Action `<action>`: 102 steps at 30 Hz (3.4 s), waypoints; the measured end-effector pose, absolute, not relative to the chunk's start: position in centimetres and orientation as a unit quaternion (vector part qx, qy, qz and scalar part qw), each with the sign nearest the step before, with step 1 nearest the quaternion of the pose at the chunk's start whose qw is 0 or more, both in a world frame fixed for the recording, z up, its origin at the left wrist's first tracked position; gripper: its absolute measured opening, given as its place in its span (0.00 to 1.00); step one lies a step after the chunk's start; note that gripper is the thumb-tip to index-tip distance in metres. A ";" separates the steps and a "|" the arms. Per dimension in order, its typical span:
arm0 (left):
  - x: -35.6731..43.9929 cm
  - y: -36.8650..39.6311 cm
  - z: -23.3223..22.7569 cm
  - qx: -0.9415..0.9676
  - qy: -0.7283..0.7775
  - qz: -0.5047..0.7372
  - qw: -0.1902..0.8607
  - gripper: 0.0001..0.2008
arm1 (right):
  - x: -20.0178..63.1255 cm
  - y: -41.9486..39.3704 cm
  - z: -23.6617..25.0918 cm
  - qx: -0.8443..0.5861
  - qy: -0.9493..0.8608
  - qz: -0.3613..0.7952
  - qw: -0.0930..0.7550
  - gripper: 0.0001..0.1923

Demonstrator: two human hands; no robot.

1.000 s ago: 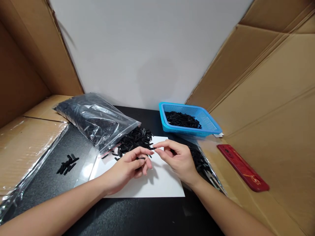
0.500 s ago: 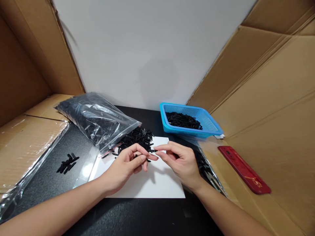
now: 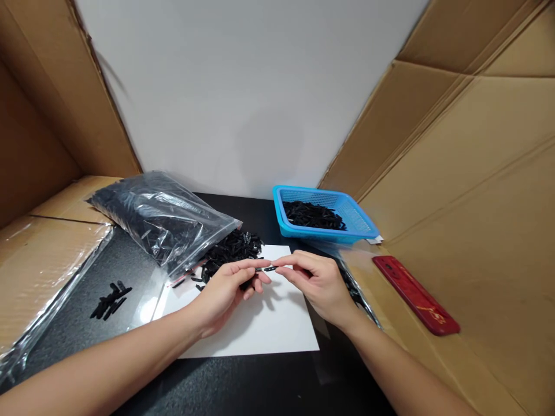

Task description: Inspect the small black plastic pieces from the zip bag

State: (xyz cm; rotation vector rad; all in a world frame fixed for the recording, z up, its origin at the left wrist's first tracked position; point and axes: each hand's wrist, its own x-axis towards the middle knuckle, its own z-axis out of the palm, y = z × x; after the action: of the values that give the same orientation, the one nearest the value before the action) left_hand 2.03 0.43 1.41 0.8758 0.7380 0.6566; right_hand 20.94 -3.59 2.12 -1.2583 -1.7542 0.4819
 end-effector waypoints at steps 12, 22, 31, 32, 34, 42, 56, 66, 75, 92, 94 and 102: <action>2.3 0.2 1.2 0.351 0.309 0.316 0.826 0.24 | 21.9 -4.1 0.5 -0.527 -0.663 0.247 0.471 0.07; 1.5 0.5 1.3 0.601 0.339 0.269 0.672 0.13 | 21.2 -3.7 -0.6 -0.531 -0.527 0.417 0.516 0.15; -0.8 4.7 1.0 0.876 0.462 0.116 0.076 0.27 | 19.8 2.4 -1.9 -0.664 -0.640 0.214 0.322 0.13; -1.0 4.9 0.7 0.875 0.466 0.111 0.069 0.28 | 19.5 3.3 -1.9 -0.677 -0.645 0.197 0.295 0.14; -1.5 5.5 0.3 0.875 0.469 0.104 0.060 0.29 | 18.6 4.8 -2.0 -0.694 -0.654 0.171 0.247 0.16; -4.1 9.1 0.9 0.876 0.476 0.075 0.014 0.28 | 13.4 7.7 -1.9 -0.693 -0.697 0.123 0.141 0.19; -5.7 10.4 1.8 0.849 0.513 0.120 0.044 0.27 | 8.7 10.2 -0.2 -0.667 -0.720 0.143 0.125 0.17; -3.1 5.2 3.8 0.753 0.478 0.309 0.332 0.04 | 12.7 4.4 0.2 -0.584 -0.706 0.292 0.274 0.12; 0.3 2.9 1.3 0.522 0.418 0.353 0.655 0.13 | 18.8 0.4 -0.1 -0.510 -0.538 0.520 0.425 0.27; 1.7 1.0 0.9 0.515 0.350 0.362 0.693 0.07 | 18.5 -3.6 1.2 -0.537 -0.604 0.319 0.494 0.08; 1.9 1.0 1.1 0.514 0.355 0.357 0.694 0.07 | 18.7 -3.9 1.3 -0.542 -0.606 0.291 0.505 0.07; 2.1 0.7 1.1 0.424 0.334 0.313 0.781 0.11 | 19.4 -3.8 1.2 -0.524 -0.619 0.187 0.554 0.04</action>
State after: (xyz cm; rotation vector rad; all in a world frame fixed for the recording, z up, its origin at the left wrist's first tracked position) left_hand 2.14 0.71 1.07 0.9170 0.7224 0.6771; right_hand 19.41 -3.85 1.19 -1.2374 -1.4632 0.4409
